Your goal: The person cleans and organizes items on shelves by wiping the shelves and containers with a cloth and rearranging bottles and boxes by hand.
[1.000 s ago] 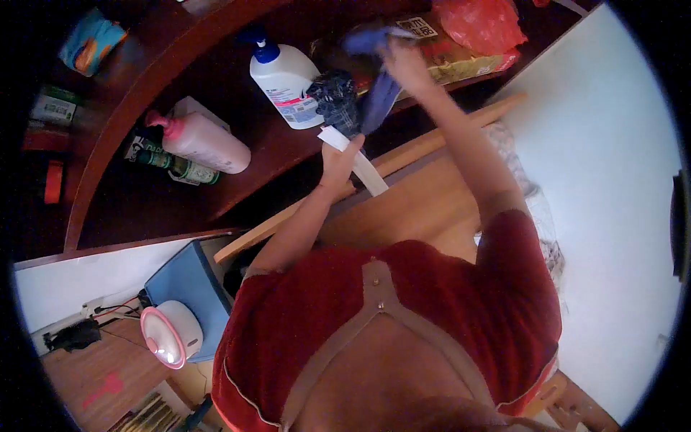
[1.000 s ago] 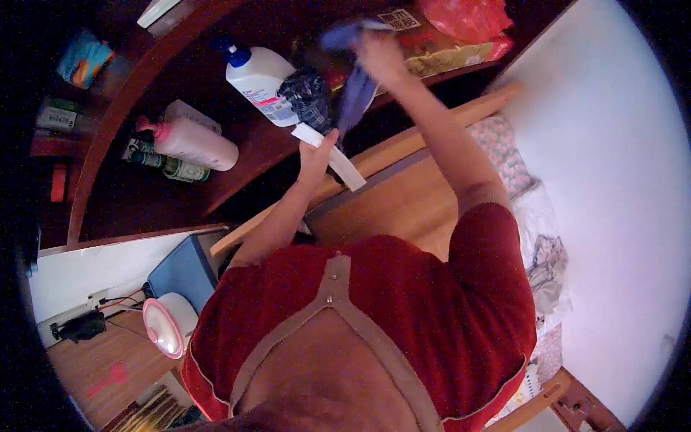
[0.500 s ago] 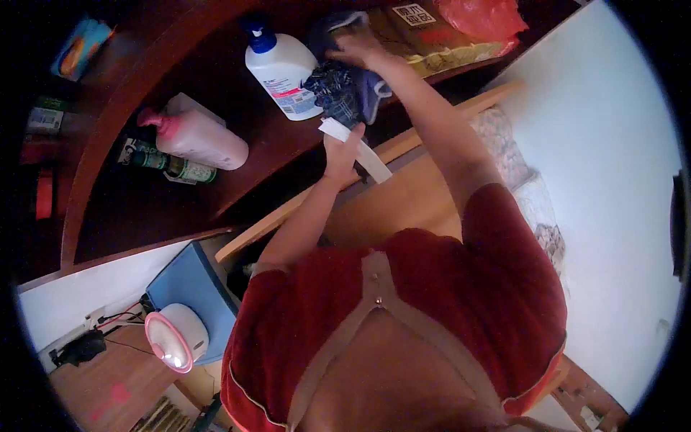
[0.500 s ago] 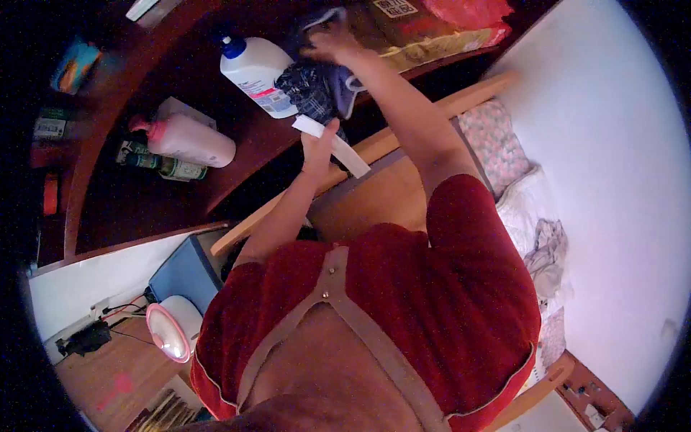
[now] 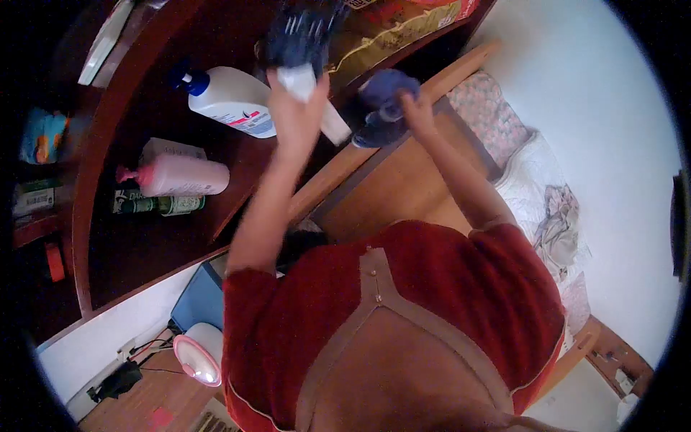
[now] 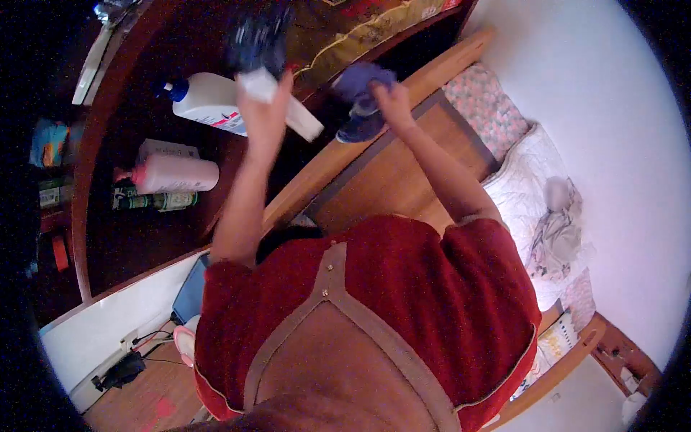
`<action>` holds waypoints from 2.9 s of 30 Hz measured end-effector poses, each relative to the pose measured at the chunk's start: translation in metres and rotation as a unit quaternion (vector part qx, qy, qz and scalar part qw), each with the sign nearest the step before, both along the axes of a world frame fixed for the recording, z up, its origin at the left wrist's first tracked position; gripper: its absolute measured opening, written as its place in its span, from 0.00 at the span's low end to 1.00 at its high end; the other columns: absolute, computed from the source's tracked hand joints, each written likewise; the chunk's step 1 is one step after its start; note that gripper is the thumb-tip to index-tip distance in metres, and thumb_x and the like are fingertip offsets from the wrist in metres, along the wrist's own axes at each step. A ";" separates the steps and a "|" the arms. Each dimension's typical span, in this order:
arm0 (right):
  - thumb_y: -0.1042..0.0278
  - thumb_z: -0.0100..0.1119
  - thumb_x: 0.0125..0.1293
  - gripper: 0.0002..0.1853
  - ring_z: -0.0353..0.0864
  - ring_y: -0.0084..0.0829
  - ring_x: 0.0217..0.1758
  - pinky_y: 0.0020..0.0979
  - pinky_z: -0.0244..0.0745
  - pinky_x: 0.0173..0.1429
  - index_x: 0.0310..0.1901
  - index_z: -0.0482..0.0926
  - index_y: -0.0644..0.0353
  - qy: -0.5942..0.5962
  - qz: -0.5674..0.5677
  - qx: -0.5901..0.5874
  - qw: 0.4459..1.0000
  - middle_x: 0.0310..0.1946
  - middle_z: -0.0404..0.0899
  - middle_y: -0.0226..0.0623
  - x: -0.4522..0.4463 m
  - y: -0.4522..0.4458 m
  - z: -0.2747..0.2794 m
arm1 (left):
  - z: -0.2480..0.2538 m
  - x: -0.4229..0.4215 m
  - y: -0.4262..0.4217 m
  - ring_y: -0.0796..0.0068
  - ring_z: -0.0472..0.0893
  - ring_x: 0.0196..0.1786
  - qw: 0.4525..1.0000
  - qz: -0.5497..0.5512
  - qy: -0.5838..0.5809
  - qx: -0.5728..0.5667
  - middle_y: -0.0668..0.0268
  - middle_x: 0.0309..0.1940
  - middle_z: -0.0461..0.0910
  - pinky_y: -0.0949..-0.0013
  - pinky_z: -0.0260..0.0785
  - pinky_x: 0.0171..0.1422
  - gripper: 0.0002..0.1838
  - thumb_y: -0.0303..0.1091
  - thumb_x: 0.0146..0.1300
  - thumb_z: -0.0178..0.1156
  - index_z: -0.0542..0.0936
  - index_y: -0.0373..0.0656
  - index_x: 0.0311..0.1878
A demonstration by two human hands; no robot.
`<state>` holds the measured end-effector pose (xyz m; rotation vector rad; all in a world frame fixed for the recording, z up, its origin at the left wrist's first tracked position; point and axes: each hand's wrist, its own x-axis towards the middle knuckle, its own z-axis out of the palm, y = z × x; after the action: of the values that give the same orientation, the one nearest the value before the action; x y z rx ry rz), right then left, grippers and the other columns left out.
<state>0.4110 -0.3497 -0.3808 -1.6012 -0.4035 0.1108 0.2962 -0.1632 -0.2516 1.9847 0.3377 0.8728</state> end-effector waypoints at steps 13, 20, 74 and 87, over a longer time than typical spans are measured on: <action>0.58 0.52 0.58 0.22 0.78 0.48 0.41 0.38 0.70 0.50 0.40 0.74 0.75 -0.152 -0.355 0.012 0.922 0.38 0.78 0.56 0.248 -0.059 0.009 | 0.001 0.177 0.059 0.51 0.75 0.53 0.836 0.112 0.331 0.423 0.53 0.52 0.74 0.52 0.70 0.53 0.35 0.62 0.56 0.55 0.69 0.40 0.55; 0.53 0.55 0.57 0.25 0.75 0.55 0.45 0.47 0.67 0.53 0.40 0.73 0.75 -0.230 -0.450 -0.315 0.803 0.39 0.76 0.61 0.289 -0.067 0.013 | -0.006 0.172 0.023 0.54 0.77 0.48 0.788 0.195 0.196 0.551 0.58 0.49 0.74 0.54 0.72 0.46 0.33 0.62 0.60 0.50 0.66 0.43 0.57; 0.65 0.57 0.49 0.07 0.75 0.41 0.38 0.41 0.68 0.48 0.24 0.80 0.59 -0.461 -0.182 -0.392 0.775 0.31 0.79 0.42 0.102 0.037 -0.020 | 0.019 0.142 0.049 0.60 0.45 0.74 0.825 -0.073 0.256 0.499 0.64 0.72 0.49 0.42 0.32 0.73 0.22 0.41 0.69 0.45 0.65 0.49 0.66; 0.68 0.60 0.45 0.07 0.71 0.43 0.43 0.42 0.66 0.52 0.25 0.80 0.62 -0.483 0.048 -0.309 0.818 0.30 0.76 0.43 -0.110 0.105 -0.010 | -0.033 -0.083 0.065 0.55 0.56 0.65 0.961 0.180 -0.179 0.110 0.47 0.63 0.52 0.58 0.46 0.70 0.53 0.40 0.42 0.74 0.48 0.30 0.64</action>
<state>0.3014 -0.2443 -0.3904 -2.2036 -1.3458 -0.5890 0.2127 -0.0982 -0.2842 1.9429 0.4114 1.5363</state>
